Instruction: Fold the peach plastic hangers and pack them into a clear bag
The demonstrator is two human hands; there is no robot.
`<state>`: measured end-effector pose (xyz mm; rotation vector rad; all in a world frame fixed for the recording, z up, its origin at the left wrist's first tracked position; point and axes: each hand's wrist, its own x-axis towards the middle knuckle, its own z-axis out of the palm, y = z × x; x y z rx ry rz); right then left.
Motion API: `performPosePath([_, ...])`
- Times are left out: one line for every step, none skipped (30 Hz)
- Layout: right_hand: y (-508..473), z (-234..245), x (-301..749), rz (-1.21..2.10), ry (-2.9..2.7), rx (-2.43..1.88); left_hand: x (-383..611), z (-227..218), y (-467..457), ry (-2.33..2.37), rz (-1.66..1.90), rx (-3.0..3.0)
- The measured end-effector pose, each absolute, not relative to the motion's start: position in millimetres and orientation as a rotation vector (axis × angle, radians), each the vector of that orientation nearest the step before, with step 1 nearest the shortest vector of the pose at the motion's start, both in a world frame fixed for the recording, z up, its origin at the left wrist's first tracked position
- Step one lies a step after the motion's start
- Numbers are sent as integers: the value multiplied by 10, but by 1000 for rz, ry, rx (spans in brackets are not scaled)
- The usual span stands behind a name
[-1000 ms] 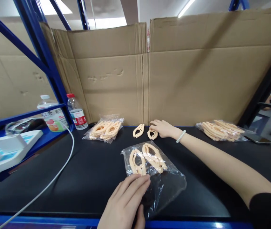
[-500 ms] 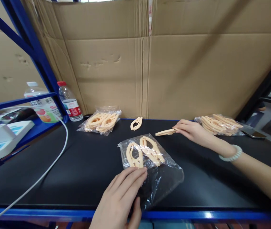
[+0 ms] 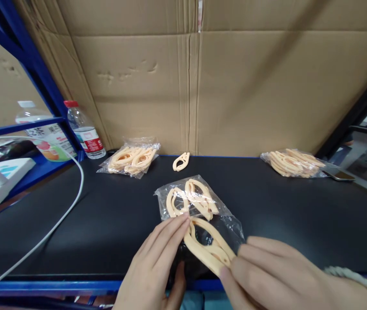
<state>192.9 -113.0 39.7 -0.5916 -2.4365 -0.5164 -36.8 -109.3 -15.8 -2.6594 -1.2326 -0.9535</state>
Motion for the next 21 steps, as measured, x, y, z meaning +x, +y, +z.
performPosePath([-1049, 361, 1855, -556, -2448, -502, -365, -162, -1080, -1221, -967, -2659])
performPosePath([-958, 325, 1785, -584, -2492, -395, -361, -166, -1067, -1208, -980, -2655])
performPosePath([-866, 286, 1722, -612, -2488, -336, -357, -169, -1056, -1189, -995, -2648])
performPosePath([-782, 245, 1667, -642, -2483, -288, -352, -170, -1048, -1181, -1000, -2644])
performPosePath([-715, 204, 1622, -670, -2479, -266, -347, -171, -1044, -1184, -1001, -2641])
performPosePath([-669, 165, 1587, -686, -2478, -282, -344, -173, -1044, -1186, -1003, -2640])
performPosePath([-646, 133, 1563, -686, -2492, -317, -341, -177, -1046, -1193, -1005, -2637])
performPosePath([-644, 114, 1551, -666, -2512, -367, -341, -184, -1050, -1195, -1006, -2635])
performPosePath([-656, 110, 1552, -628, -2536, -410, -343, -192, -1054, -1196, -1005, -2633])
performPosePath([-672, 123, 1565, -569, -2559, -430, -347, -202, -1058, -1193, -1001, -2630])
performPosePath([-679, 152, 1588, -495, -2572, -422, -352, -212, -1061, -1192, -994, -2626])
performPosePath([-667, 195, 1619, -413, -2568, -407, -357, -220, -1064, -1189, -984, -2622])
performPosePath([-622, 247, 1654, -330, -2542, -407, -362, -225, -1066, -1181, -975, -2617])
performPosePath([-538, 300, 1690, -250, -2505, -429, -365, -227, -1069, -1177, -961, -2615])
performPosePath([-412, 349, 1722, -189, -2444, -496, -366, -224, -1072, -1177, -947, -2615])
performPosePath([-246, 389, 1749, -161, -2390, -576, -367, -219, -1075, -1182, -932, -2615])
performPosePath([-47, 414, 1767, -146, -2375, -647, -367, -212, -1079, -1190, -921, -2615])
performPosePath([174, 423, 1776, -144, -2392, -707, -367, -204, -1083, -1195, -915, -2614])
performPosePath([404, 415, 1775, -160, -2430, -785, -368, -198, -1086, -1200, -914, -2611])
performPosePath([632, 391, 1762, -190, -2500, -874, -370, -194, -1087, -1199, -918, -2607])
performPosePath([845, 353, 1738, -204, -2532, -911, -373, -192, -1087, -1193, -920, -2603])
